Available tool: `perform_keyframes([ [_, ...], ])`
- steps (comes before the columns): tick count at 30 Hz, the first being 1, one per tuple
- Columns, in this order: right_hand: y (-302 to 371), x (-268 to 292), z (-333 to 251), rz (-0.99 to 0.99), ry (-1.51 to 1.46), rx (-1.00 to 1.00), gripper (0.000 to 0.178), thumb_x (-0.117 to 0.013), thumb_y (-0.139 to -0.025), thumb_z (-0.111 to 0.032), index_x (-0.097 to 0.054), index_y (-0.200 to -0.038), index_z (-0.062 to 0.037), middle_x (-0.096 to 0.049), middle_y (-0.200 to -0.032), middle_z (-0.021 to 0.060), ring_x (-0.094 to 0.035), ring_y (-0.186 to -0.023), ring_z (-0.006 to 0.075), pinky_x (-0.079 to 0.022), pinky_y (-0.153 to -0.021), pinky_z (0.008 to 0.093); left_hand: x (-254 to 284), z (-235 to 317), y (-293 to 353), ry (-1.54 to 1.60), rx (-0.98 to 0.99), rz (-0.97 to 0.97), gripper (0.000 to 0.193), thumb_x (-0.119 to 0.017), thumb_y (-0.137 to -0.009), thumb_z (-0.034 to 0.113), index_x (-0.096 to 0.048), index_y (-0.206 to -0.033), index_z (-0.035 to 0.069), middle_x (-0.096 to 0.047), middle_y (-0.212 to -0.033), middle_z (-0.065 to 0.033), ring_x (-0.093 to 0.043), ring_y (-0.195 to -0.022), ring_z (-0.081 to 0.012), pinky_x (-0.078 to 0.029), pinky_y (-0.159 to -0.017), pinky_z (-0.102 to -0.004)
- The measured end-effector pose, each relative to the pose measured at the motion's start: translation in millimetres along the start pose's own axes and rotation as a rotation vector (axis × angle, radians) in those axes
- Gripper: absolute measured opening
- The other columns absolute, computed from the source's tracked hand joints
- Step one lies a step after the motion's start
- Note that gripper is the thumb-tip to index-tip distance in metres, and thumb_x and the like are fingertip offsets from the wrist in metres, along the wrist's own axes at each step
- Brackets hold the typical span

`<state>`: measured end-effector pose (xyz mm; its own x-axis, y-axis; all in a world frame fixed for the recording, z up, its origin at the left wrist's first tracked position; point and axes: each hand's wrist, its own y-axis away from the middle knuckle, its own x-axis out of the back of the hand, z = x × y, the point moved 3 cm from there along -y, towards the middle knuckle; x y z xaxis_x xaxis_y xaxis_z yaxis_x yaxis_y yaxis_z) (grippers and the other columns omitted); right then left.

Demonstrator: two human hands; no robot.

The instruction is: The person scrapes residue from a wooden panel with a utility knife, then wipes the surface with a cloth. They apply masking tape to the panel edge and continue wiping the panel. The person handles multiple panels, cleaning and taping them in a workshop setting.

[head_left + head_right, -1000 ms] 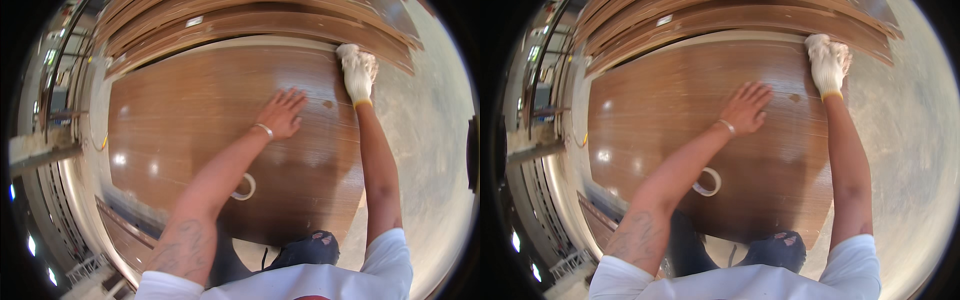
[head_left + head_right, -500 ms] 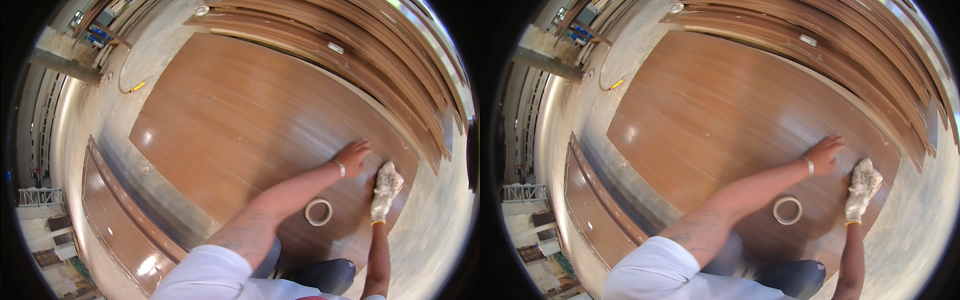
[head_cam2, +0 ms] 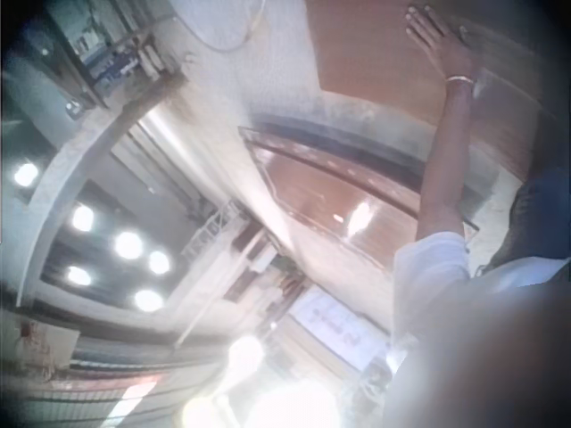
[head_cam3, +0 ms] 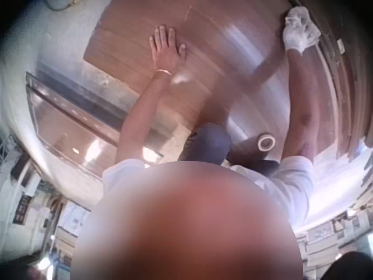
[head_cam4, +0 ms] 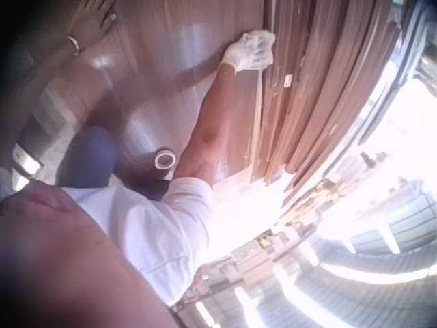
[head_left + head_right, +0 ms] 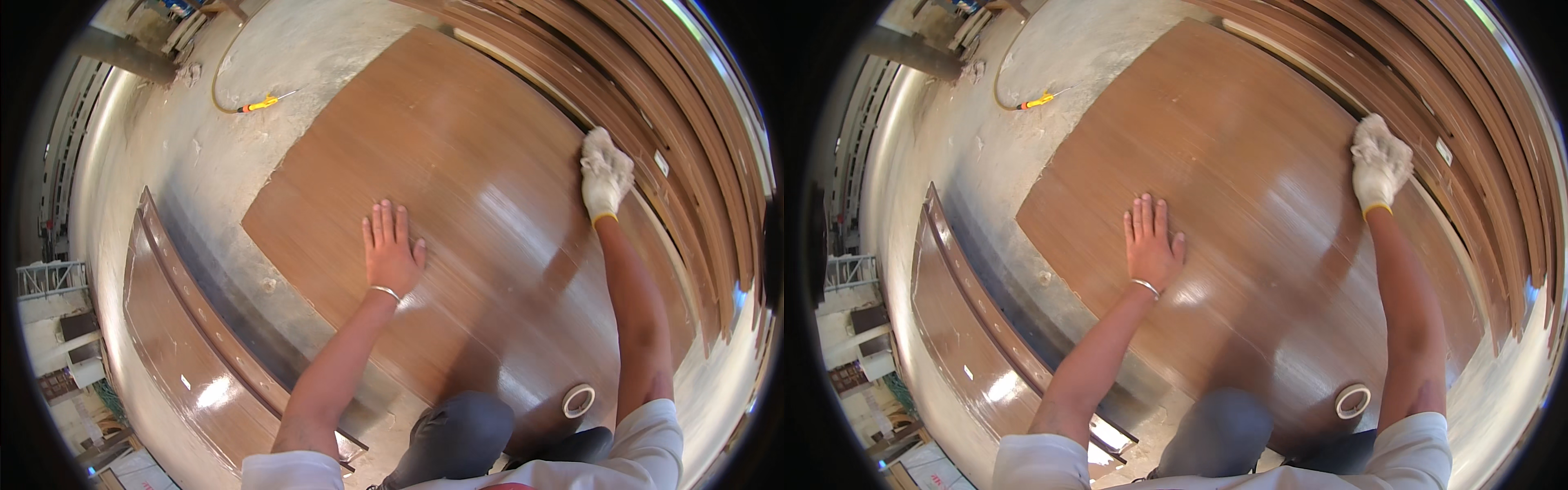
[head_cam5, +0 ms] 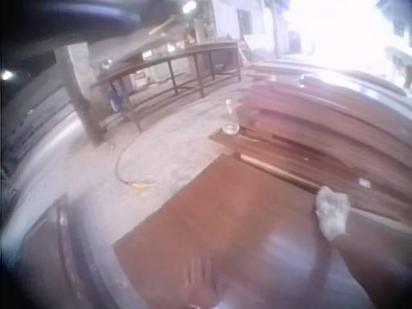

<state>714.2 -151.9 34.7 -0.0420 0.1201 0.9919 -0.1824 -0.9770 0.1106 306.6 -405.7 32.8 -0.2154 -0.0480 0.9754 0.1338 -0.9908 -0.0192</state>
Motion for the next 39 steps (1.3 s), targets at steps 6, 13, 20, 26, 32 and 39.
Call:
perform_keyframes([
  [6,-57.4,4.1,-164.6,0.152,-0.025,0.155,0.071,-0.05,-0.101,-0.055,-0.041,-0.164,-0.0231,-0.026,-0.176,0.0062,-0.011,-0.164,0.0349,-0.002,-0.132,0.0532,12.3,-1.3,-4.4,0.088,0.022,-0.056,0.078,-0.06,-0.096,0.038,-0.04,-0.159,-0.003,-0.027,-0.17,-0.028,-0.021,-0.16,-0.0442,-0.015,-0.13,-0.0604],
  [13,-114.1,23.6,-295.1,0.292,-0.168,0.361,0.065,-0.055,-0.097,-0.054,-0.046,-0.157,-0.0306,-0.039,-0.167,0.007,-0.021,-0.16,0.0341,-0.012,-0.13,0.0553,4.3,-4.7,-0.9,0.124,0.017,-0.073,0.078,-0.056,-0.098,0.042,-0.04,-0.159,-0.004,-0.026,-0.17,-0.0303,-0.02,-0.16,-0.0468,-0.014,-0.129,-0.0637],
  [20,-176.7,9.7,-384.4,0.17,-0.138,0.321,0.054,-0.052,-0.1,-0.051,-0.057,-0.149,-0.0283,-0.054,-0.156,0.001,-0.039,-0.152,0.028,-0.025,-0.127,0.0451,7.7,-4.7,-0.9,0.15,0.023,-0.122,0.079,-0.058,-0.096,0.041,-0.039,-0.159,-0.003,-0.025,-0.17,-0.0305,-0.02,-0.16,-0.0474,-0.015,-0.128,-0.0649],
  [26,-162.0,50.0,-464.2,0.277,-0.493,0.53,0.019,-0.061,-0.094,-0.031,-0.073,-0.104,-0.0208,-0.074,-0.116,-0.0025,-0.066,-0.108,0.0236,-0.051,-0.096,0.042,4.0,-4.1,-0.2,0.173,0.039,-0.121,0.081,-0.063,-0.093,0.04,-0.04,-0.158,-0.002,-0.025,-0.169,-0.0315,-0.02,-0.159,-0.0483,-0.014,-0.127,-0.0667],
  [32,15.3,77.1,-497.2,0.082,-0.715,1.479,0.023,-0.059,-0.099,-0.038,-0.076,-0.105,-0.0238,-0.072,-0.117,-0.001,-0.062,-0.122,0.0226,-0.042,-0.113,0.0376,4.5,-6.2,2.6,0.226,0.011,-0.086,0.079,-0.065,-0.09,0.038,-0.043,-0.155,-0.003,-0.026,-0.168,-0.0329,-0.02,-0.158,-0.0509,-0.013,-0.127,-0.0679],
  [39,-160.6,89.2,-468.0,0.181,-0.546,0.821,0.019,-0.057,-0.092,0.0,-0.074,-0.087,-0.0063,-0.075,-0.082,0.0042,-0.062,-0.063,0.0246,-0.053,-0.061,0.0331,3.6,-4.3,3.4,0.176,0.009,-0.118,0.073,-0.059,-0.09,0.034,-0.046,-0.15,-0.005,-0.029,-0.166,-0.0339,-0.02,-0.158,-0.0521,-0.012,-0.127,-0.0685],
])
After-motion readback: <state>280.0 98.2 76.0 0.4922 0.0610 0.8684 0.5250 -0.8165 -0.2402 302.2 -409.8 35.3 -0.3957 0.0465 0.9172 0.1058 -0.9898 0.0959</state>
